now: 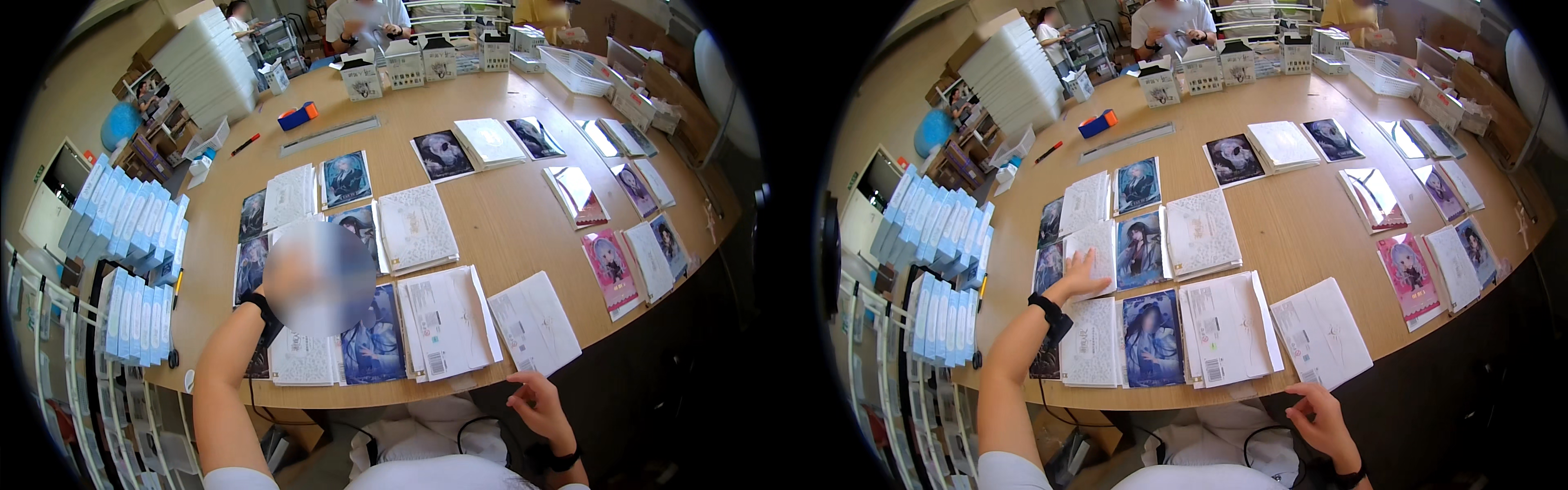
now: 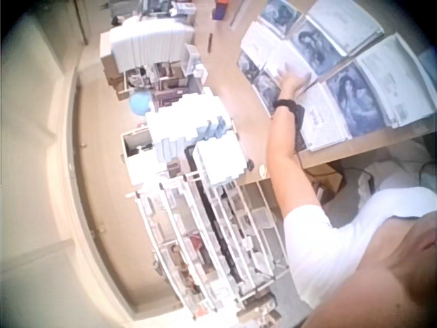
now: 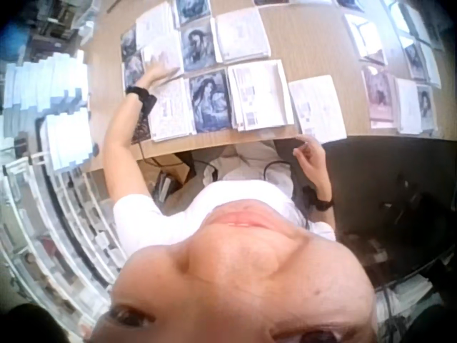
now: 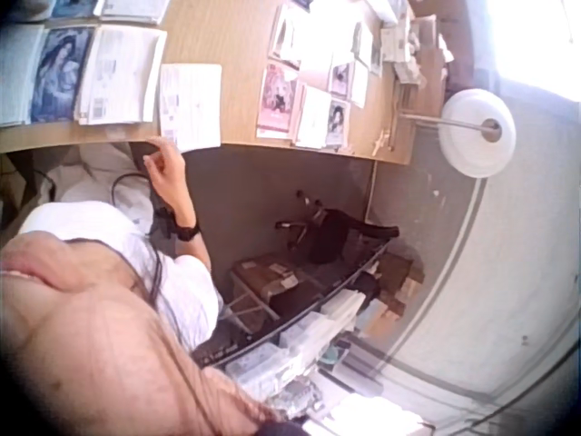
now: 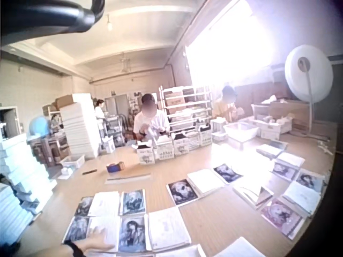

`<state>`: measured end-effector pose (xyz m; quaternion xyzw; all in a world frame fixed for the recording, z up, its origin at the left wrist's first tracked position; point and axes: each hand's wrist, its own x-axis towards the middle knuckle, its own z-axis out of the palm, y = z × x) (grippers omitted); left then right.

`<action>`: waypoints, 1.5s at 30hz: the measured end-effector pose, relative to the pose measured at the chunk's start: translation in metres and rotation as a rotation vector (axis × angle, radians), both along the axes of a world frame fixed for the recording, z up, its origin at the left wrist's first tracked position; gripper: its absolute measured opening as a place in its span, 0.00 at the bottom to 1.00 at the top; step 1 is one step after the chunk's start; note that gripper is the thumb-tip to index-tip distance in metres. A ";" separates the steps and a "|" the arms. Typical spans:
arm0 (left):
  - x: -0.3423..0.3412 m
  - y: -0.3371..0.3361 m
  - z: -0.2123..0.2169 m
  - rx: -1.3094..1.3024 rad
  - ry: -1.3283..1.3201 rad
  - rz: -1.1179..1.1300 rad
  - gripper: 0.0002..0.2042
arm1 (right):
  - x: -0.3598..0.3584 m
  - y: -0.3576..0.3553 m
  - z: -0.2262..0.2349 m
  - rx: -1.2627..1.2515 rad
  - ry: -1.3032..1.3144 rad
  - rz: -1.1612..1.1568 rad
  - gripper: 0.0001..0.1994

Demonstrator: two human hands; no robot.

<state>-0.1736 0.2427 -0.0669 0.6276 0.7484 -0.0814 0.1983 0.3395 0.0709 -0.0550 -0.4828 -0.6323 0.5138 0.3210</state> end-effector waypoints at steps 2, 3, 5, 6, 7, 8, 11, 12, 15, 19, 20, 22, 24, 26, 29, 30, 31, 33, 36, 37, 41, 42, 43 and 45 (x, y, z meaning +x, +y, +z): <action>-0.015 -0.015 -0.002 0.021 0.004 0.090 0.54 | -0.016 0.005 0.011 0.061 -0.041 0.070 0.15; -0.013 -0.013 -0.003 0.026 0.008 0.135 0.53 | -0.021 0.006 0.015 0.092 -0.071 0.082 0.15; -0.016 -0.011 0.003 0.146 0.033 0.145 0.47 | -0.024 0.008 0.021 0.101 -0.055 0.099 0.14; -0.003 -0.013 0.014 0.219 0.044 0.154 0.44 | -0.022 0.008 0.022 0.118 -0.065 0.104 0.14; 0.003 -0.029 0.034 0.292 0.072 0.186 0.42 | -0.021 0.008 0.024 0.137 -0.061 0.133 0.14; 0.010 -0.030 0.044 0.376 0.002 0.091 0.39 | -0.018 0.007 0.026 0.155 -0.102 0.110 0.13; 0.018 -0.086 0.097 0.631 -0.169 -0.072 0.30 | -0.004 0.009 0.027 0.246 -0.165 0.084 0.12; 0.024 -0.112 0.113 0.715 -0.238 -0.089 0.27 | 0.003 0.011 0.028 0.258 -0.175 0.060 0.13; 0.055 -0.183 0.150 0.686 -0.387 -0.092 0.21 | 0.035 0.015 0.032 0.351 -0.292 -0.146 0.13; 0.044 -0.323 0.134 0.753 -0.413 0.189 0.18 | 0.063 0.024 0.013 0.348 -0.188 -0.294 0.10; 0.039 -0.341 0.117 0.763 -0.478 0.258 0.17 | 0.076 0.018 0.007 0.345 -0.203 -0.331 0.10; 0.041 -0.373 0.081 0.928 -0.615 0.483 0.15 | 0.101 0.017 -0.008 0.352 -0.305 -0.400 0.09; 0.036 -0.403 0.050 0.949 -0.746 0.721 0.13 | 0.110 0.023 -0.020 0.387 -0.304 -0.449 0.09; 0.038 -0.421 0.023 1.055 -0.927 0.908 0.10 | 0.108 0.032 -0.021 0.507 -0.381 -0.471 0.12; 0.039 -0.427 0.010 1.049 -1.020 0.978 0.10 | 0.084 0.043 -0.008 0.553 -0.532 -0.550 0.20; 0.043 -0.421 0.010 1.056 -1.018 0.953 0.09 | 0.079 0.049 -0.007 0.507 -0.553 -0.525 0.26; 0.045 -0.416 0.011 1.036 -1.024 0.920 0.09 | 0.077 0.051 -0.014 0.495 -0.650 -0.496 0.28; 0.045 -0.404 0.015 1.021 -1.033 0.850 0.09 | 0.069 0.062 -0.028 0.486 -0.828 -0.437 0.31; 0.047 -0.397 0.020 1.040 -1.107 0.808 0.08 | 0.050 0.058 -0.013 0.342 -0.952 -0.388 0.33; 0.047 -0.394 0.020 1.044 -1.129 0.792 0.08 | 0.061 0.062 -0.024 0.328 -0.919 -0.388 0.33; 0.046 -0.396 0.006 1.067 -1.119 0.838 0.07 | 0.075 0.060 -0.039 0.328 -0.725 -0.451 0.32; 0.046 -0.394 0.001 1.057 -1.122 0.860 0.07 | 0.076 0.056 -0.040 0.301 -0.722 -0.481 0.32; 0.048 -0.395 -0.001 1.049 -1.119 0.869 0.07 | 0.076 0.053 -0.042 0.265 -0.722 -0.500 0.32; 0.050 -0.394 -0.003 1.034 -1.113 0.880 0.07 | 0.079 0.064 -0.038 0.253 -0.744 -0.544 0.32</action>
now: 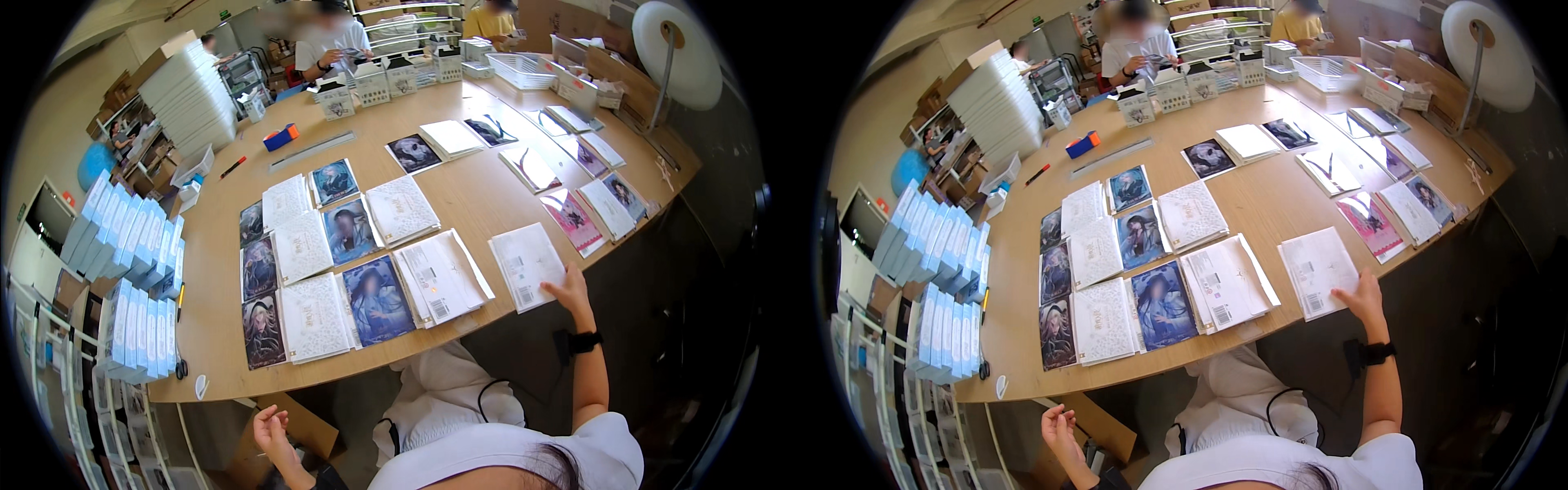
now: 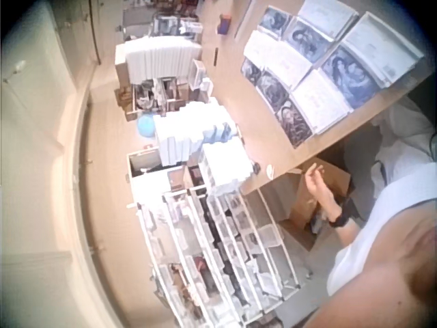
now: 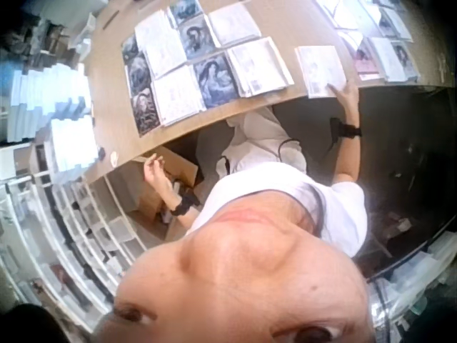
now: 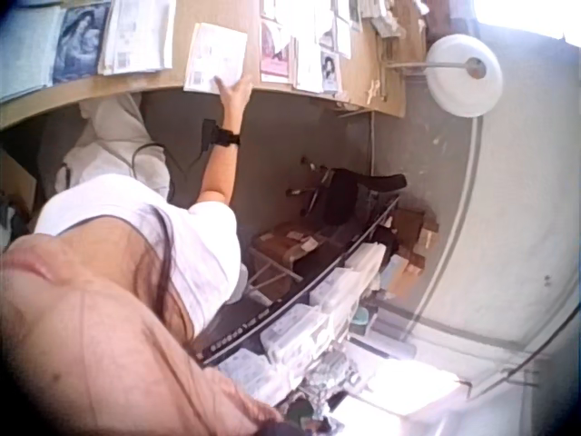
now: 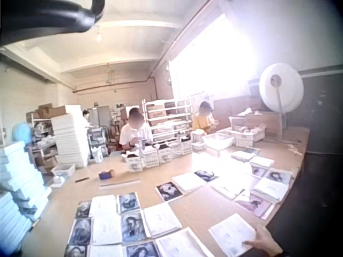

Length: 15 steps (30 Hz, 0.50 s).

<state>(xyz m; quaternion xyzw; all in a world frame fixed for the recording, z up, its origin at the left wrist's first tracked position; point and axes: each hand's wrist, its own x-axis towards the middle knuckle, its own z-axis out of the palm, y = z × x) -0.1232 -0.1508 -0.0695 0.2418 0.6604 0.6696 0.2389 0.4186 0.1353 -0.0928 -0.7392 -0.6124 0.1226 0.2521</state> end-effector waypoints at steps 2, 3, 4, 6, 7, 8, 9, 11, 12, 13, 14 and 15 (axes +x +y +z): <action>0.002 0.001 -0.003 0.007 -0.013 -0.014 0.07 | 0.007 0.005 -0.005 0.013 -0.053 -0.050 0.32; 0.002 0.004 -0.003 0.012 -0.019 -0.024 0.07 | 0.011 0.013 -0.005 0.067 -0.063 -0.020 0.33; 0.003 0.004 -0.003 0.006 -0.008 -0.021 0.07 | 0.010 0.016 -0.004 0.061 -0.085 -0.023 0.32; 0.004 0.004 -0.002 -0.004 0.011 -0.021 0.07 | 0.009 0.018 -0.001 0.052 -0.130 -0.033 0.32; 0.003 0.003 -0.001 -0.003 0.013 -0.017 0.07 | 0.001 0.017 0.009 0.063 -0.179 -0.046 0.30; 0.003 0.002 -0.001 -0.002 0.013 -0.015 0.07 | 0.002 0.015 0.010 0.113 -0.152 -0.040 0.27; 0.003 0.002 -0.001 0.000 0.014 -0.014 0.07 | 0.004 0.012 0.010 0.163 -0.125 -0.036 0.24; 0.001 0.004 -0.001 -0.001 0.024 -0.046 0.06 | 0.015 0.012 0.016 0.284 -0.019 0.021 0.18; 0.000 0.007 -0.002 0.000 0.027 -0.065 0.06 | 0.025 0.010 0.021 0.346 0.058 0.075 0.16; 0.002 0.012 0.000 0.011 0.042 -0.116 0.06 | 0.032 0.007 0.027 0.406 0.135 0.127 0.13; 0.006 0.017 0.007 0.015 0.061 -0.155 0.07 | 0.025 0.001 0.040 0.422 0.190 0.143 0.12; 0.011 0.023 0.012 0.018 0.077 -0.193 0.07 | 0.008 -0.011 0.064 0.435 0.243 0.161 0.11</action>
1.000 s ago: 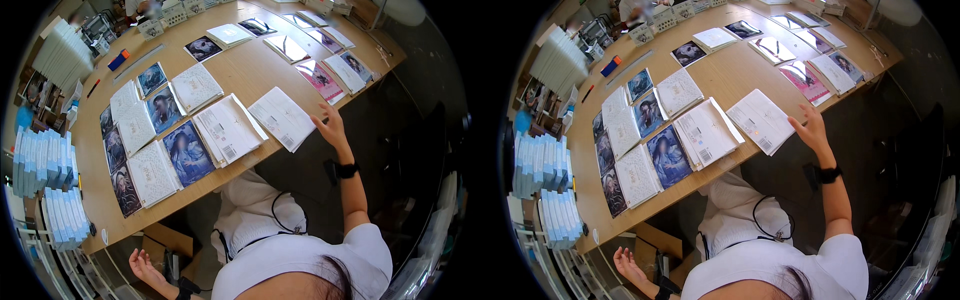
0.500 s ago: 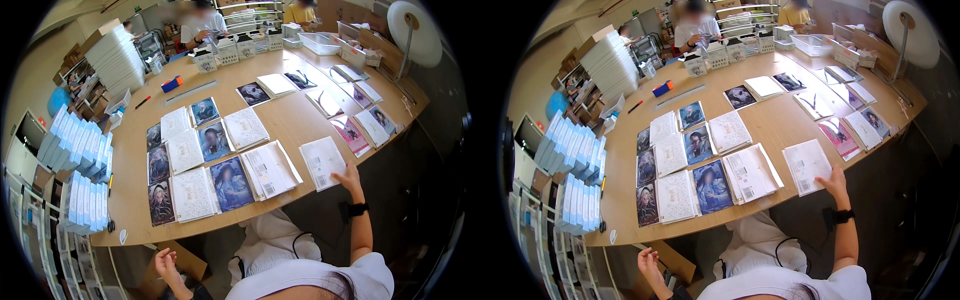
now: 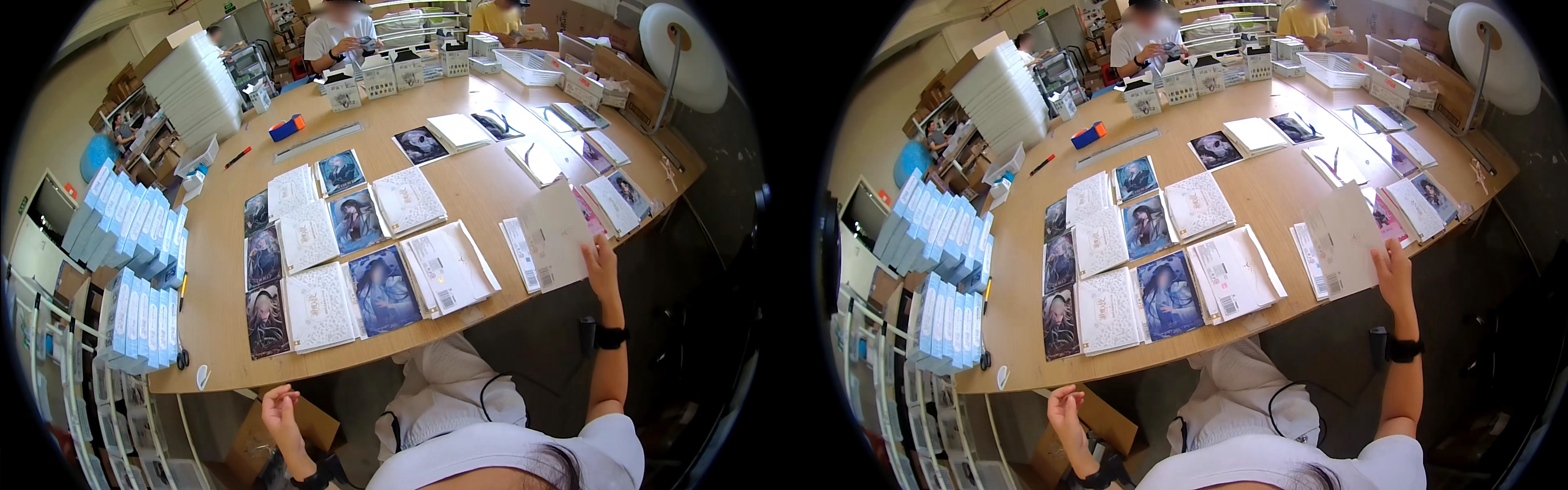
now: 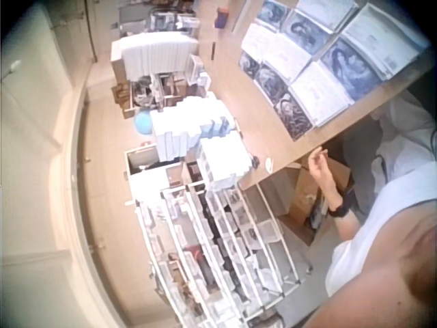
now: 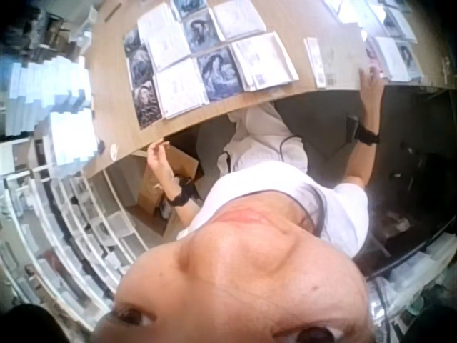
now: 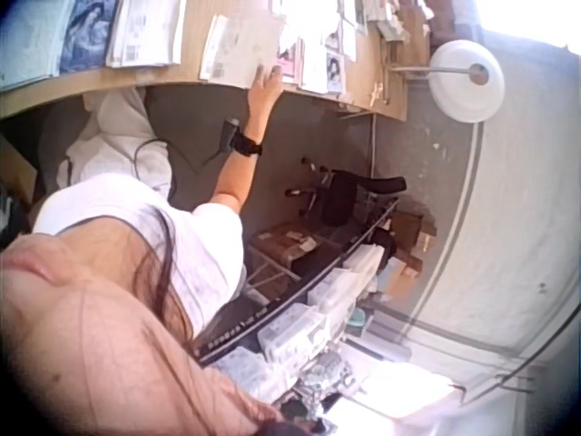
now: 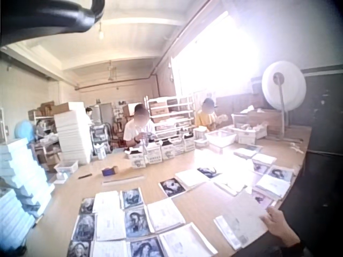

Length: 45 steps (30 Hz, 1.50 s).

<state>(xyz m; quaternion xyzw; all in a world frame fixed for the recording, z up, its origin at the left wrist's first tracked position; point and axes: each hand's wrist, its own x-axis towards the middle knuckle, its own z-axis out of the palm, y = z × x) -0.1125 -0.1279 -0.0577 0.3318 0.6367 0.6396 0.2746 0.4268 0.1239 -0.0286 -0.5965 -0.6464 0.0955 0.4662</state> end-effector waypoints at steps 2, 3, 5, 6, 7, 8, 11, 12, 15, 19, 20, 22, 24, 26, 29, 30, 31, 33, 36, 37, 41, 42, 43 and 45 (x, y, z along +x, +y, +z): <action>0.013 0.016 0.004 0.037 0.032 -0.122 0.09 | -0.030 -0.030 0.044 -0.081 0.096 0.084 0.09; 0.022 0.025 0.006 0.056 0.046 -0.184 0.10 | -0.047 -0.047 0.059 -0.091 0.030 0.150 0.08; 0.056 0.051 0.025 0.171 0.279 -0.216 0.15 | -0.089 -0.072 0.058 -0.044 0.057 0.355 0.08; 0.064 0.056 0.034 0.147 0.448 -0.234 0.17 | -0.102 -0.088 0.057 -0.263 -0.203 0.392 0.09; 0.073 0.066 0.040 0.136 0.608 -0.276 0.18 | -0.113 -0.096 0.046 -0.306 -0.136 0.599 0.10; 0.083 0.075 0.043 0.127 0.640 -0.386 0.17 | -0.127 -0.107 0.028 -0.368 -0.102 0.707 0.11; 0.104 0.091 0.044 0.016 0.646 -0.668 0.14 | -0.153 -0.132 -0.018 -0.460 -0.060 0.980 0.12; 0.107 0.092 0.039 -0.083 0.588 -0.718 0.13 | -0.157 -0.137 -0.021 -0.524 -0.043 1.060 0.13; 0.107 0.091 0.020 -0.089 0.530 -0.730 0.11 | -0.159 -0.140 -0.039 -0.671 -0.010 1.164 0.12; 0.104 0.097 0.016 -0.059 0.590 -0.688 0.13 | -0.154 -0.107 -0.031 -0.598 -0.196 1.329 0.13; 0.102 0.102 0.019 -0.073 0.586 -0.695 0.14 | -0.156 -0.099 -0.022 -0.608 -0.175 1.302 0.13; 0.104 0.103 0.028 -0.080 0.545 -0.776 0.14 | -0.168 -0.092 0.003 -0.601 -0.089 1.216 0.12; 0.113 0.101 0.031 -0.106 0.558 -0.900 0.15 | -0.184 -0.093 0.021 -0.583 0.043 1.079 0.12; 0.124 0.102 0.021 -0.040 0.602 -0.888 0.16 | -0.196 -0.092 0.021 -0.531 0.028 1.058 0.13; 0.136 0.102 0.018 -0.054 0.550 -0.826 0.13 | -0.203 -0.088 0.010 -0.432 0.055 1.079 0.12; 0.134 0.103 0.021 -0.148 0.472 -0.838 0.12 | -0.205 -0.087 0.008 -0.395 0.072 1.093 0.11; 0.133 0.100 0.022 -0.251 0.386 -0.838 0.11 | -0.206 -0.086 0.008 -0.398 0.067 1.099 0.10; 0.131 0.104 0.019 -0.155 0.451 -0.846 0.10 | -0.208 -0.080 0.012 -0.406 0.058 1.109 0.08; 0.130 0.111 0.023 -0.085 0.480 -0.844 0.10 | -0.213 -0.069 0.010 -0.413 0.053 1.125 0.05; 0.127 0.110 0.028 -0.088 0.477 -0.828 0.10 | -0.218 -0.067 0.013 -0.394 0.070 1.147 0.04; 0.129 0.105 0.037 -0.113 0.482 -0.799 0.09 | -0.222 -0.066 0.012 -0.483 0.137 1.174 0.05; 0.131 0.103 0.037 -0.148 0.441 -0.841 0.09 | -0.220 -0.064 0.017 -0.548 0.147 1.175 0.05; 0.131 0.105 0.038 -0.159 0.418 -0.876 0.09 | -0.218 -0.063 0.017 -0.554 0.141 1.200 0.05; 0.127 0.110 0.041 -0.203 0.418 -0.911 0.08 | -0.220 -0.057 0.015 -0.593 0.085 1.260 0.04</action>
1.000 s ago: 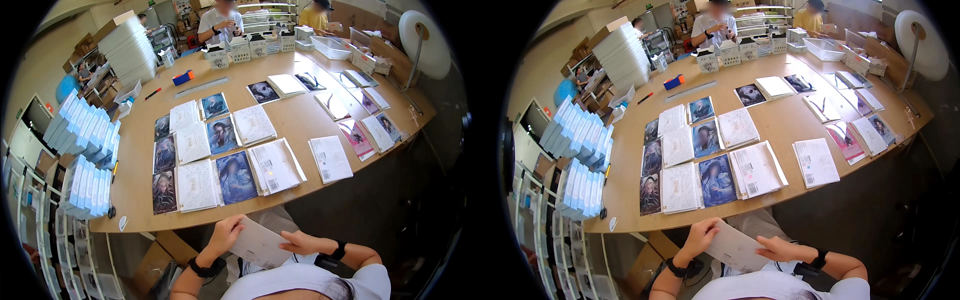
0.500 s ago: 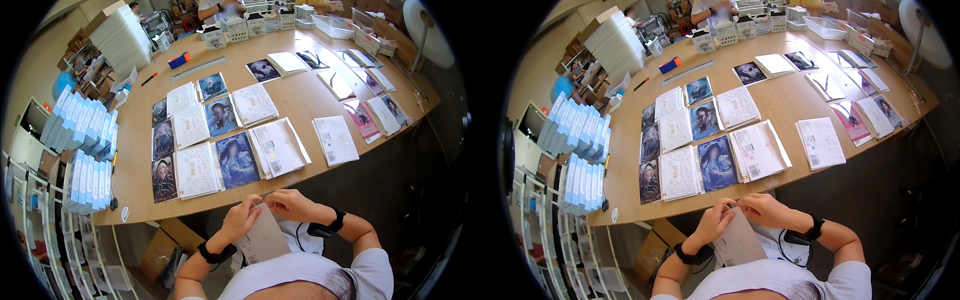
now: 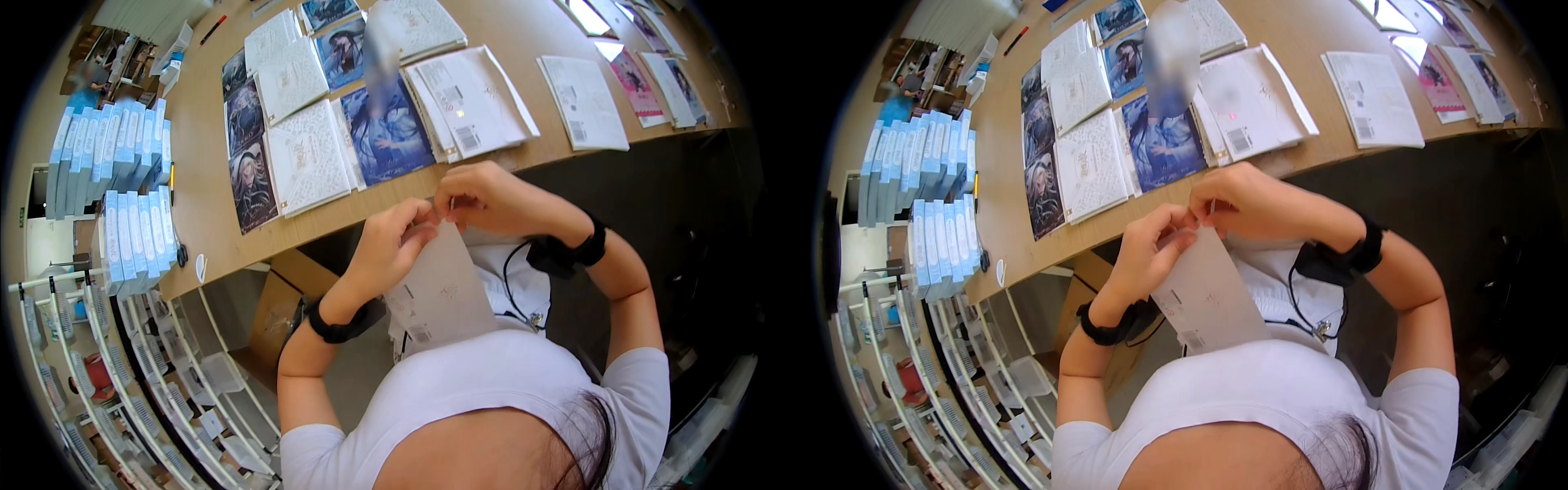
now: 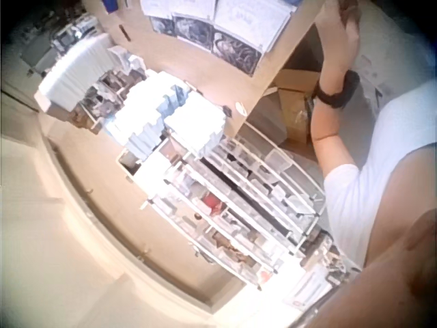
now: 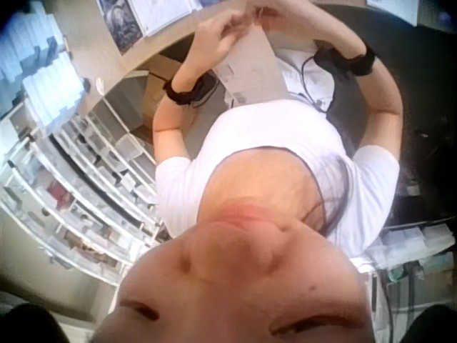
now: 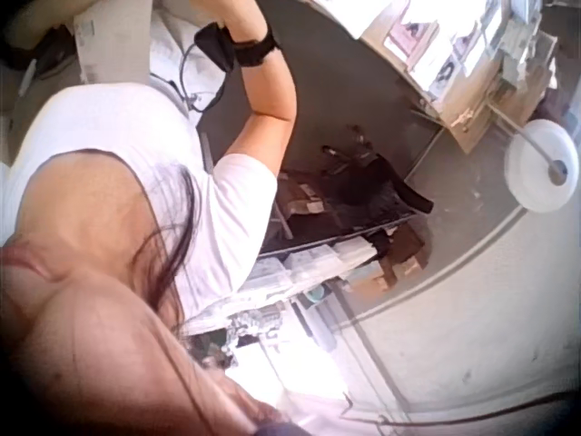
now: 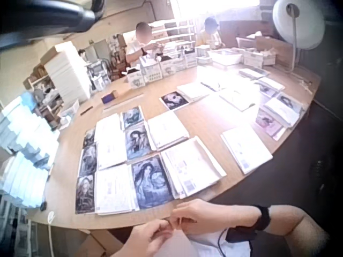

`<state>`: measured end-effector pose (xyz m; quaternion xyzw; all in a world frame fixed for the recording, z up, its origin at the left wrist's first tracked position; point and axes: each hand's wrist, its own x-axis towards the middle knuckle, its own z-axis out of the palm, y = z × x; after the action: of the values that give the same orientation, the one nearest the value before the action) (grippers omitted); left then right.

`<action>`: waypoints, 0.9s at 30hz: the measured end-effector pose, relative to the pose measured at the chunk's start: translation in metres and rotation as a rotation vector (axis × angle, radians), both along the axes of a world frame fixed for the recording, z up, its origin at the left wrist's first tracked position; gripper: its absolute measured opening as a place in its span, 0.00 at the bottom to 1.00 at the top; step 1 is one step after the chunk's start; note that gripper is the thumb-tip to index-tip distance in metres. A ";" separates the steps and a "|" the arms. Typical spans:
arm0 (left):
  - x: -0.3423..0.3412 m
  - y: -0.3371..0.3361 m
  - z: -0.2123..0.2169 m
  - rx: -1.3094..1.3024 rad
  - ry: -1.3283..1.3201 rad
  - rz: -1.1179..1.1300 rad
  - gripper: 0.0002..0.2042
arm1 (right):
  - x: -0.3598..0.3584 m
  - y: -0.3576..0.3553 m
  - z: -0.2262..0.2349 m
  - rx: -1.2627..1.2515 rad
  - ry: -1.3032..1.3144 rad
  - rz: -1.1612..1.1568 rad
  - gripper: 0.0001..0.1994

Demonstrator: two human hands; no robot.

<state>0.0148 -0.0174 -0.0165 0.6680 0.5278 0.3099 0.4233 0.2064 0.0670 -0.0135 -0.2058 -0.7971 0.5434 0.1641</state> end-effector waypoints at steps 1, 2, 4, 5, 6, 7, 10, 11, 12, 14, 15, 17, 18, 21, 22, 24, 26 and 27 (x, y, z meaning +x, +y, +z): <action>0.000 0.003 0.002 -0.025 0.024 -0.007 0.08 | -0.001 0.004 -0.001 -0.019 -0.058 0.031 0.04; 0.000 0.003 0.001 -0.049 0.048 -0.017 0.08 | -0.003 0.008 -0.001 -0.036 -0.115 0.062 0.04; 0.000 0.002 -0.005 -0.028 0.021 -0.012 0.09 | -0.005 0.011 -0.002 -0.054 -0.180 0.103 0.04; 0.000 0.003 -0.006 -0.010 0.007 -0.011 0.09 | -0.005 0.013 -0.001 -0.054 -0.188 0.112 0.04; 0.001 0.003 -0.004 -0.030 -0.008 0.001 0.09 | -0.005 0.014 0.000 -0.054 -0.196 0.120 0.04; 0.002 0.002 -0.002 -0.054 -0.023 0.017 0.09 | -0.007 0.016 -0.001 -0.048 -0.211 0.134 0.04; 0.002 0.003 -0.002 -0.048 -0.012 0.007 0.10 | -0.012 0.020 -0.002 -0.021 -0.254 0.181 0.04; 0.002 0.004 -0.002 -0.035 0.000 -0.004 0.10 | -0.013 0.023 0.002 -0.005 -0.267 0.204 0.04; 0.001 0.005 0.000 -0.048 0.029 -0.011 0.10 | -0.013 0.024 0.004 0.011 -0.280 0.228 0.03; 0.000 0.007 0.008 -0.073 0.087 -0.032 0.10 | -0.011 0.025 0.004 0.063 -0.230 0.205 0.04; 0.000 0.007 0.009 -0.085 0.064 -0.043 0.10 | -0.010 0.024 0.004 0.088 -0.204 0.194 0.04; 0.000 0.007 0.009 -0.105 0.021 -0.059 0.10 | -0.011 0.024 0.006 0.028 -0.243 0.192 0.04; -0.001 0.008 0.010 -0.099 0.031 -0.067 0.10 | -0.011 0.025 0.007 -0.002 -0.263 0.190 0.04; -0.001 0.009 0.009 -0.098 0.034 -0.077 0.08 | -0.010 0.027 0.012 0.004 -0.290 0.260 0.04; 0.000 0.009 0.008 -0.101 0.020 -0.070 0.07 | -0.010 0.027 0.013 0.038 -0.276 0.263 0.03; 0.000 0.009 0.006 -0.090 0.028 -0.083 0.06 | -0.008 0.027 0.014 0.106 -0.248 0.266 0.03; -0.002 0.010 0.006 -0.060 0.073 -0.120 0.06 | -0.008 0.024 0.018 0.135 -0.284 0.282 0.02; -0.001 0.009 0.007 -0.053 0.062 -0.118 0.06 | -0.009 0.023 0.020 0.149 -0.301 0.291 0.02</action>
<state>0.0136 -0.0085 -0.0098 0.6959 0.5084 0.2496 0.4416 0.1978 0.0903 0.0061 -0.1548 -0.8720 0.4638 -0.0222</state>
